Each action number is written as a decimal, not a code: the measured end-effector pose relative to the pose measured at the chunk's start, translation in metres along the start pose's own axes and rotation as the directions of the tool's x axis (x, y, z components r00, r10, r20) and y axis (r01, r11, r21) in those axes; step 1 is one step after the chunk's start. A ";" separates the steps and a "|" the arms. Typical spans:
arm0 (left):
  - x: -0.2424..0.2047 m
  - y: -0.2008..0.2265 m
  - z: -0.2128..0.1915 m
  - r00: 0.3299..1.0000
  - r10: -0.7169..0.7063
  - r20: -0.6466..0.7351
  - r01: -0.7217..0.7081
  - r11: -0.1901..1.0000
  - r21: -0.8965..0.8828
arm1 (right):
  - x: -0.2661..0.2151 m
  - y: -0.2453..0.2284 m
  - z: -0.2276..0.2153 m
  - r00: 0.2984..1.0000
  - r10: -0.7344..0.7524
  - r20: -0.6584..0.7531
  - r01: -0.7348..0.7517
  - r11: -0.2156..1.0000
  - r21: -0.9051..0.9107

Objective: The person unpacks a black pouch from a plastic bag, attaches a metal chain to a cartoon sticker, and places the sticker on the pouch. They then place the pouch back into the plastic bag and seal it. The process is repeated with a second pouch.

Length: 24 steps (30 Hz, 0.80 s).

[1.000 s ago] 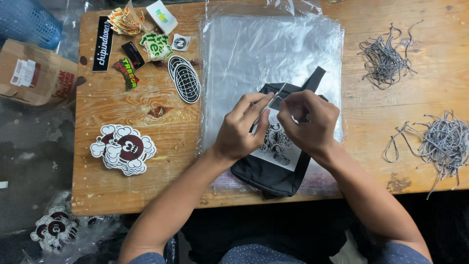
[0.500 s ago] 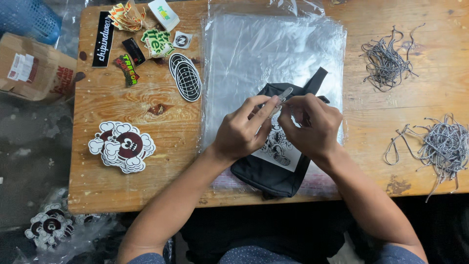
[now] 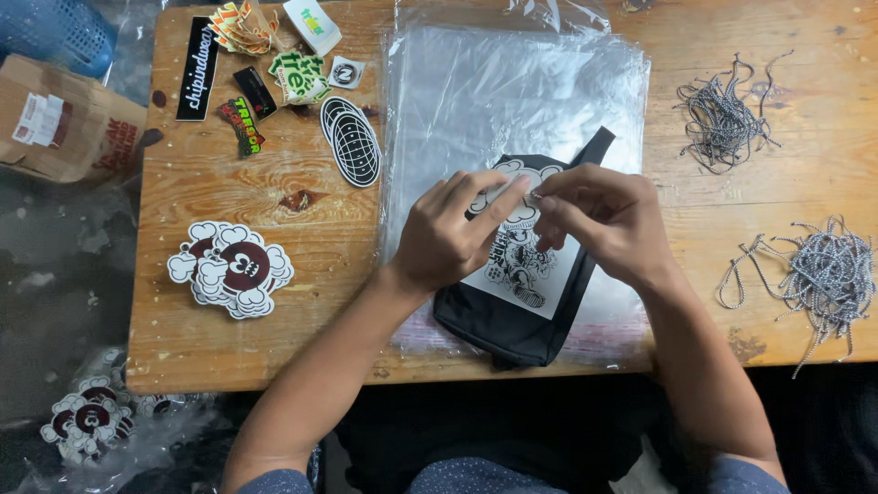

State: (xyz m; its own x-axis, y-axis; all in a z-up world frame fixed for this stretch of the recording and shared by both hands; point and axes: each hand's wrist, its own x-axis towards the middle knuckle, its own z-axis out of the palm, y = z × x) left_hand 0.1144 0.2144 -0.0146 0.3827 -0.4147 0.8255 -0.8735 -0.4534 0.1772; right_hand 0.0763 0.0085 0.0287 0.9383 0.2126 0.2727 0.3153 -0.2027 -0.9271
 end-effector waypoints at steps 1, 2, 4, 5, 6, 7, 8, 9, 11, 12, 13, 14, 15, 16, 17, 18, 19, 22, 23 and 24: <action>-0.001 0.000 0.000 1.000 -0.002 0.000 0.002 1.000 -0.001 | -0.001 0.005 -0.001 1.000 0.002 0.001 -0.002 1.000 0.000; -0.002 0.001 0.001 1.000 0.005 0.003 -0.005 1.000 -0.007 | -0.001 0.009 -0.002 0.998 0.048 -0.042 -0.044 0.995 0.085; -0.002 0.002 0.002 1.000 0.008 0.006 -0.008 1.000 -0.012 | -0.002 0.012 -0.001 0.992 0.099 -0.078 -0.084 0.982 0.171; -0.002 0.003 0.003 1.000 -0.001 0.004 0.001 1.000 -0.029 | -0.002 0.010 0.000 0.989 0.081 -0.123 -0.070 0.993 0.094; -0.002 0.004 0.004 1.000 -0.010 0.002 0.010 0.999 -0.045 | -0.001 0.008 0.002 0.984 0.059 -0.167 -0.057 0.998 0.016; -0.005 0.003 0.007 1.000 -0.012 0.002 0.012 0.999 -0.045 | -0.001 0.018 0.001 0.984 0.060 -0.165 -0.059 0.998 0.016; -0.007 0.002 0.010 1.000 -0.010 0.003 0.011 0.997 -0.073 | -0.002 0.029 -0.001 0.971 -0.066 -0.229 0.035 0.990 -0.134; -0.009 0.001 0.013 1.000 -0.009 0.003 0.009 0.995 -0.101 | -0.002 0.039 -0.002 0.942 -0.199 -0.269 0.119 0.951 -0.286; -0.014 0.002 0.018 1.000 -0.008 0.018 0.011 0.993 -0.119 | -0.002 0.037 -0.005 0.914 -0.247 -0.321 0.122 0.923 -0.365; -0.016 0.002 0.021 0.999 -0.004 0.032 0.009 0.991 -0.135 | -0.002 0.036 -0.007 0.880 -0.302 -0.367 0.121 0.889 -0.441; -0.014 0.004 0.019 0.999 -0.004 0.033 0.008 0.990 -0.137 | -0.001 0.037 -0.010 0.880 -0.301 -0.368 0.119 0.889 -0.442; -0.013 0.006 0.018 0.997 -0.055 0.063 0.066 0.978 -0.198 | -0.001 0.039 -0.012 0.889 -0.261 -0.376 0.079 0.897 -0.435; -0.011 0.008 0.016 0.990 -0.104 0.096 0.125 0.959 -0.256 | -0.001 0.040 -0.015 0.897 -0.220 -0.384 0.038 0.903 -0.428; -0.013 0.004 0.014 0.990 -0.104 0.097 0.126 0.958 -0.256 | 0.000 0.040 -0.022 0.897 -0.218 -0.384 0.037 0.903 -0.427; -0.014 0.000 0.013 0.959 -0.234 0.159 0.264 0.940 -0.214 | 0.001 0.040 -0.029 0.927 -0.116 -0.357 -0.087 0.859 -0.505; -0.015 -0.005 0.012 0.910 -0.356 0.214 0.393 0.905 -0.165 | 0.002 0.040 -0.037 0.940 -0.010 -0.342 -0.202 0.790 -0.579; -0.016 -0.007 0.007 0.910 -0.353 0.216 0.391 0.905 -0.166 | 0.003 0.046 -0.043 0.938 -0.010 -0.345 -0.204 0.790 -0.578; -0.011 -0.006 -0.003 0.752 -0.552 0.361 0.527 0.832 0.173 | 0.003 0.053 -0.058 0.949 0.115 -0.293 -0.300 0.607 -0.736; -0.006 -0.004 -0.007 0.665 -0.594 0.452 0.587 0.790 0.175 | 0.003 0.049 -0.058 0.940 0.212 -0.269 -0.342 0.602 -0.722; -0.002 -0.001 -0.011 0.567 -0.626 0.536 0.643 0.743 0.188 | 0.003 0.046 -0.057 0.922 0.306 -0.238 -0.380 0.595 -0.708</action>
State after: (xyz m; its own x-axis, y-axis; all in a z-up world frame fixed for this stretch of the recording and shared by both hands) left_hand 0.1110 0.2245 -0.0106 0.9248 -0.3741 0.0697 -0.3463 -0.7517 0.5613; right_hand 0.1014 -0.0544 0.0018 0.9952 -0.0936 0.0285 -0.0690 -0.8784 -0.4730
